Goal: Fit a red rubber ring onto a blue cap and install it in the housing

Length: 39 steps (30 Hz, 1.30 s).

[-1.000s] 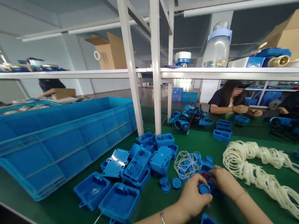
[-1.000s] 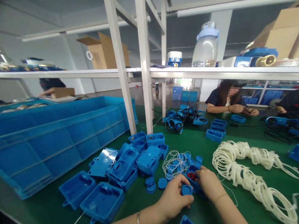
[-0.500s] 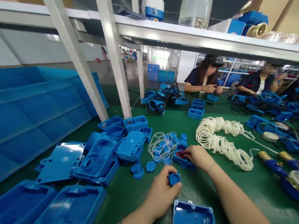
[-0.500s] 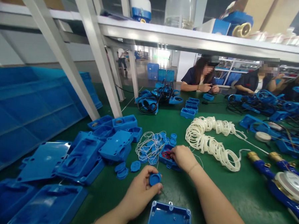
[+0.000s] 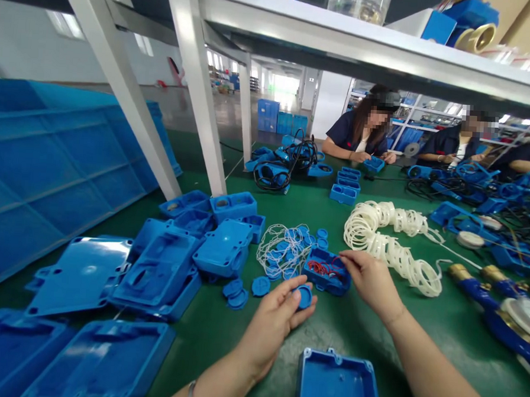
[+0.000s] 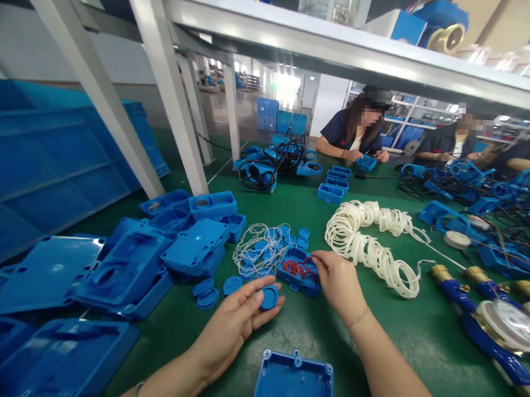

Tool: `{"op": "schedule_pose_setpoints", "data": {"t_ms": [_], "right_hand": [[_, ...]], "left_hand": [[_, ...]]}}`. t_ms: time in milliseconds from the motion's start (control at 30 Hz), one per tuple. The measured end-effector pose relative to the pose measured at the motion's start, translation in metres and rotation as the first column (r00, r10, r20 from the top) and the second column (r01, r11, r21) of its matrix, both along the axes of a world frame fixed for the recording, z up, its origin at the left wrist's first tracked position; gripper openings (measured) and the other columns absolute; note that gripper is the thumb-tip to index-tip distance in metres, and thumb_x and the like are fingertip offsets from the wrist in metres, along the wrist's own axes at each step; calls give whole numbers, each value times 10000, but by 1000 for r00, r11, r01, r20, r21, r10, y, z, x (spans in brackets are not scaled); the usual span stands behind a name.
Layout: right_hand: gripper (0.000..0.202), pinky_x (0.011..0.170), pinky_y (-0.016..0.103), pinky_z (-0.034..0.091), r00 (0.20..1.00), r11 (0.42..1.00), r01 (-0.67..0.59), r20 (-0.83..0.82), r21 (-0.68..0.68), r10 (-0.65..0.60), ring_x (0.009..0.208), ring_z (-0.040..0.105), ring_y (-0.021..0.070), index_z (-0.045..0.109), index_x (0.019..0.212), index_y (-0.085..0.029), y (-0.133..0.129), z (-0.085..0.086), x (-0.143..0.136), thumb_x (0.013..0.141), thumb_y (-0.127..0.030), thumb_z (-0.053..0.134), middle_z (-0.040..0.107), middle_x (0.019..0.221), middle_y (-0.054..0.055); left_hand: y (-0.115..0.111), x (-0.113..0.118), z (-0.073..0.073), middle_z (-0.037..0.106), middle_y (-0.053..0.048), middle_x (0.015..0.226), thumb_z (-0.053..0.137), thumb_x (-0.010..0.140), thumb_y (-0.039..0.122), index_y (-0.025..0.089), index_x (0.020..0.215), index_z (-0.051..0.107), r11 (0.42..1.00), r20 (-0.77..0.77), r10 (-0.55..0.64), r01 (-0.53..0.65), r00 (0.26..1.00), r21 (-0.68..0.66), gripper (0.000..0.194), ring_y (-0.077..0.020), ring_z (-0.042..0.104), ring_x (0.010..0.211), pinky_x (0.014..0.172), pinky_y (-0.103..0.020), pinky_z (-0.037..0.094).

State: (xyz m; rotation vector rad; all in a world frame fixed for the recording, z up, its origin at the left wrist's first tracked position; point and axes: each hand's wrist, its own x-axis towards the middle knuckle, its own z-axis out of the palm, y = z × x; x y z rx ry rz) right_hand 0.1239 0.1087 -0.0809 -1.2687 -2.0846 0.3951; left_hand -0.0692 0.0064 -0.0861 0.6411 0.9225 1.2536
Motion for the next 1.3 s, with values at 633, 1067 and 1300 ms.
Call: {"op": "schedule_pose_setpoints", "data": {"t_ms": [633, 1067, 1300], "right_hand": [[202, 780, 206, 493, 953, 965, -238, -218, -110, 210, 855, 640, 103, 636, 1039, -262, -77, 9, -27, 887, -215, 511, 684, 939, -3], [68, 635, 196, 422, 969, 909, -180, -229, -375, 97, 670, 556, 71, 586, 881, -270, -75, 15, -17, 875, -274, 518, 631, 774, -67], [148, 705, 223, 445, 917, 756, -330, -382, -566, 114, 788, 569, 106, 599, 900, -255, -75, 21, -9, 878, -376, 516, 629, 856, -33]], "left_hand": [[-9, 1, -8, 491, -37, 1333, 554, 876, 337, 279, 1258, 499, 973, -155, -211, 222, 965, 58, 390, -257, 425, 1243, 1085, -432, 305], [-9, 2, 10, 667, -74, 1053, 638, 816, 263, 197, 1088, 640, 978, 34, -210, 210, 977, -3, 279, -204, 620, 970, 888, -329, 499], [-13, 7, 19, 685, -106, 967, 651, 790, 150, 124, 942, 681, 993, 189, -103, 113, 976, -42, 157, -181, 657, 845, 802, -294, 542]]}}
